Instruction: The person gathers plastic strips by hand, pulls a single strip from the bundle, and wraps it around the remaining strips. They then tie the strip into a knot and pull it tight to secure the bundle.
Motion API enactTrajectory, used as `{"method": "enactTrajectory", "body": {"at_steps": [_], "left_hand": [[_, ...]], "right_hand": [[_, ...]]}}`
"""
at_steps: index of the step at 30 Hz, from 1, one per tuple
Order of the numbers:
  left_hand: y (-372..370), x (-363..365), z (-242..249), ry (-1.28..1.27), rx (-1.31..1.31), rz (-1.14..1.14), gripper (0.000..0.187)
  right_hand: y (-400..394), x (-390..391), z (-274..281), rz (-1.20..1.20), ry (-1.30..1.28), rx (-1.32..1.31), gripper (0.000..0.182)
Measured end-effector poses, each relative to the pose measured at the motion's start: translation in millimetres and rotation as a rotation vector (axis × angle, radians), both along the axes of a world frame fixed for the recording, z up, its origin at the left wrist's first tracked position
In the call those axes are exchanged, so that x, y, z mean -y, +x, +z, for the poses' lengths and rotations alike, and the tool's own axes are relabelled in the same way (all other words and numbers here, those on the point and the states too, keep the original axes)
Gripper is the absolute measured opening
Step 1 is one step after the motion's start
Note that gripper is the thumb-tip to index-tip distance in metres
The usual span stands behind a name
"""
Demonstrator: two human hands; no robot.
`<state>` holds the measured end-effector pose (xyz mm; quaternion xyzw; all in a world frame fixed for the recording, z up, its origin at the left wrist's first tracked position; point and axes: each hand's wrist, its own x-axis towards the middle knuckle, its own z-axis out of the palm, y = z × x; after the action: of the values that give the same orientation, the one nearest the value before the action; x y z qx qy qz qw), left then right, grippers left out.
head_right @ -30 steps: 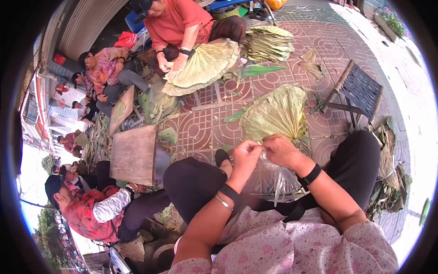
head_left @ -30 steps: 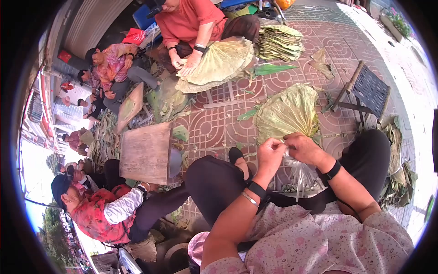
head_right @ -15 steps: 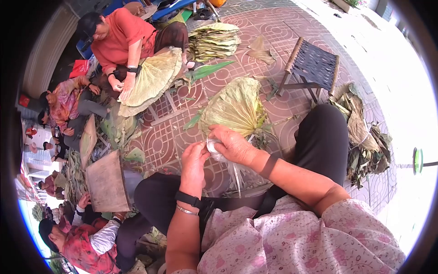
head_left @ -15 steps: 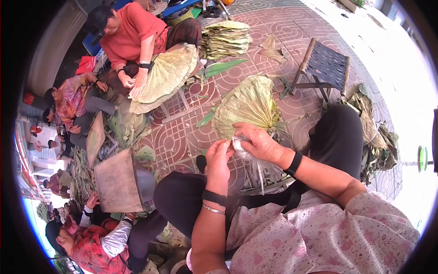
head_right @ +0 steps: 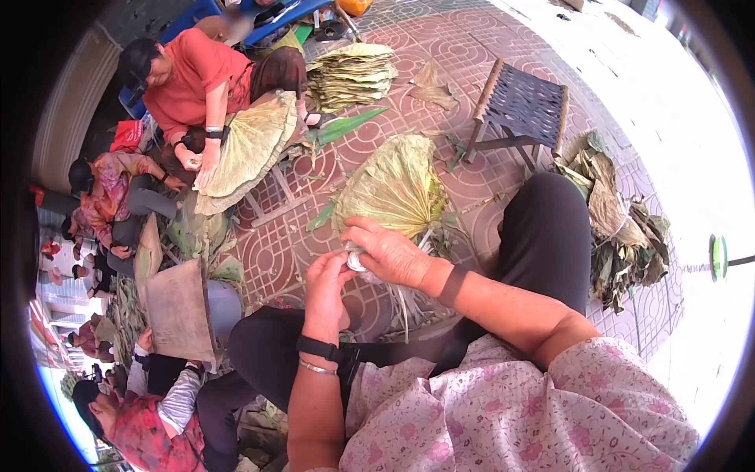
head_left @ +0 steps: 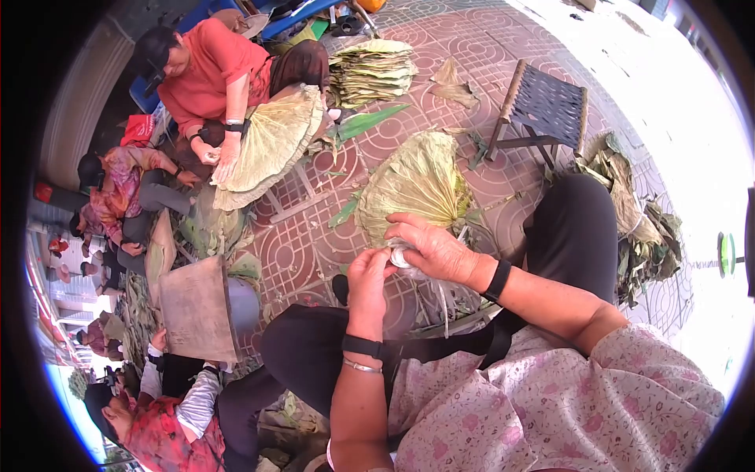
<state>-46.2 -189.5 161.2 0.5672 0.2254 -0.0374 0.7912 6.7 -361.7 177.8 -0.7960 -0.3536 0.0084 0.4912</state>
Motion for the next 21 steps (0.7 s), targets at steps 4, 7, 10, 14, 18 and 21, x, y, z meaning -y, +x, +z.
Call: {"method": "enactTrajectory", "body": {"at_steps": [4, 7, 10, 14, 18, 21], "left_hand": [[0, -13, -20, -0.043, -0.057, -0.066, 0.024], [1, 11, 10, 0.106, 0.126, 0.003, 0.039], [7, 17, 13, 0.034, 0.221, -0.192, 0.057], [5, 37, 26, 0.032, 0.275, -0.292, 0.057], [5, 33, 26, -0.023, 0.179, -0.359, 0.058], [3, 40, 36, -0.037, 0.146, -0.398, 0.050]], "right_hand": [[1, 2, -6, 0.074, -0.071, 0.059, 0.030], [2, -1, -13, -0.011, -0.011, 0.028, 0.029], [4, 1, -14, -0.085, 0.054, -0.053, 0.030], [11, 5, -15, -0.094, 0.191, -0.199, 0.025], [18, 14, -8, 0.008, 0.291, -0.483, 0.021], [21, 26, 6, 0.124, 0.278, -0.578, 0.020]]}}
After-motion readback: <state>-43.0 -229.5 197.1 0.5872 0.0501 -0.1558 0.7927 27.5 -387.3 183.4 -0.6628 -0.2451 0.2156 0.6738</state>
